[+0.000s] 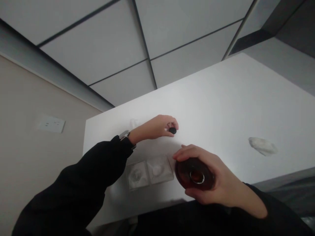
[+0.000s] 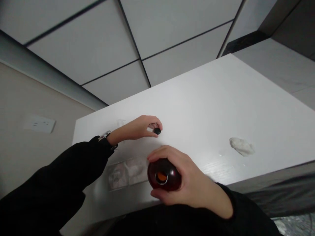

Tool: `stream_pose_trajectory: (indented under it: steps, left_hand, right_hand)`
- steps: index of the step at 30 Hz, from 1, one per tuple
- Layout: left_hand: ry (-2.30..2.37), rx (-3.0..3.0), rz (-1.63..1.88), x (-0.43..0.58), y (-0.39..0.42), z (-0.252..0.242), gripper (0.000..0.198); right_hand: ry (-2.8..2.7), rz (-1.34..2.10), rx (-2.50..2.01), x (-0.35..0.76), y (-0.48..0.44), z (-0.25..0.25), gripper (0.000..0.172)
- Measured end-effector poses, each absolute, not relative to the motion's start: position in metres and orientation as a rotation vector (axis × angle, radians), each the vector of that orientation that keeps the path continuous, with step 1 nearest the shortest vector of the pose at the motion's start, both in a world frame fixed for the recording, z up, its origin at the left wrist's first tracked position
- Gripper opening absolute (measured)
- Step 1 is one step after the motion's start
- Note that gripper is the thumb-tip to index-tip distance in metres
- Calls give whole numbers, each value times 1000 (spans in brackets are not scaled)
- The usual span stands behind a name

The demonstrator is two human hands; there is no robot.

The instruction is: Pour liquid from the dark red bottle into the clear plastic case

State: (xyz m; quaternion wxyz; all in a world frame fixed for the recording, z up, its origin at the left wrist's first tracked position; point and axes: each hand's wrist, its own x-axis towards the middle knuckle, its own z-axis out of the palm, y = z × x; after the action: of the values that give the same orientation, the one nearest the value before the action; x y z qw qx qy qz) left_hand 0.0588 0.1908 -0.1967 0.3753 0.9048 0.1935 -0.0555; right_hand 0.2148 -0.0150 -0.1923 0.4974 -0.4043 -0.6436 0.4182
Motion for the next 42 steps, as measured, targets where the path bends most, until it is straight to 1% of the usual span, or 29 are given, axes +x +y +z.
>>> stream_pose_trajectory:
  steps: [5,7,9,10,11,14,15,17,19,21,22,24,25,26,27,28,29,30,32,34,36,42]
  left_hand:
    - [374,2337,-42,64,199,-218,23]
    - [368,2382,-12,61,200,-217,31]
    - [403,2421,40,54,195,-204,44]
    - [422,2431,81,48,189,-194,48]
    - [437,2433,124,41,181,-181,46]
    - [447,2372,190,12,144,-140,29]
    - [451,2346,183,2,129,-129,30]
    - [527,2337,178,-19,98,-120,42]
    - [650,2397,208,-36,72,-124,51]
    - [739,2461,242,-45,53,-138,48]
    - [764,2477,255,-47,47,-145,46]
    - [810,2488,293,-47,39,-158,38]
    - [838,2481,322,-46,37,-162,34]
    - [857,2471,360,-46,35,-165,31]
    - [867,2457,400,-45,34,-167,29]
    - [862,2446,440,-45,33,-168,29]
    - [850,2437,474,-45,32,-168,29]
    - [833,2430,499,-45,32,-169,30]
    - [808,2422,521,-46,33,-169,29]
    - [801,2402,514,-47,36,-168,27]
    - [806,2376,493,-47,40,-167,24]
    - [918,2393,462,-39,44,-163,16]
  right_hand:
    - [-1535,1029,-957,214,-13,-191,52]
    - [-1533,1030,-950,214,-13,-193,51]
    - [-1534,1021,-956,214,-15,-196,49]
    - [-1532,1011,-961,214,-16,-197,48]
    - [-1530,1002,-968,214,-17,-199,46]
    - [-1520,981,-980,213,-19,-203,42]
    - [-1519,975,-983,212,-19,-205,40]
    - [-1524,957,-994,212,-19,-207,37]
    - [-1546,920,-1015,212,-18,-210,36]
    - [-1579,853,-1058,214,-16,-215,41]
    - [-1593,804,-1089,214,-16,-217,48]
    - [-1603,635,-1150,213,-20,-220,69]
    - [-1584,497,-1166,211,-25,-221,74]
    - [-1544,331,-1170,207,-31,-221,71]
    - [-1490,165,-1176,202,-40,-221,62]
    - [-1439,10,-1174,196,-50,-220,49]
    - [-1420,-105,-1153,187,-60,-220,36]
    - [-1480,-147,-1123,178,-69,-221,30]
    - [-1726,-127,-1079,157,-84,-225,30]
    - [-1837,-146,-1133,140,-89,-233,35]
    - [-1867,-172,-1198,129,-86,-242,40]
    - [-1875,-160,-1282,127,-76,-255,39]
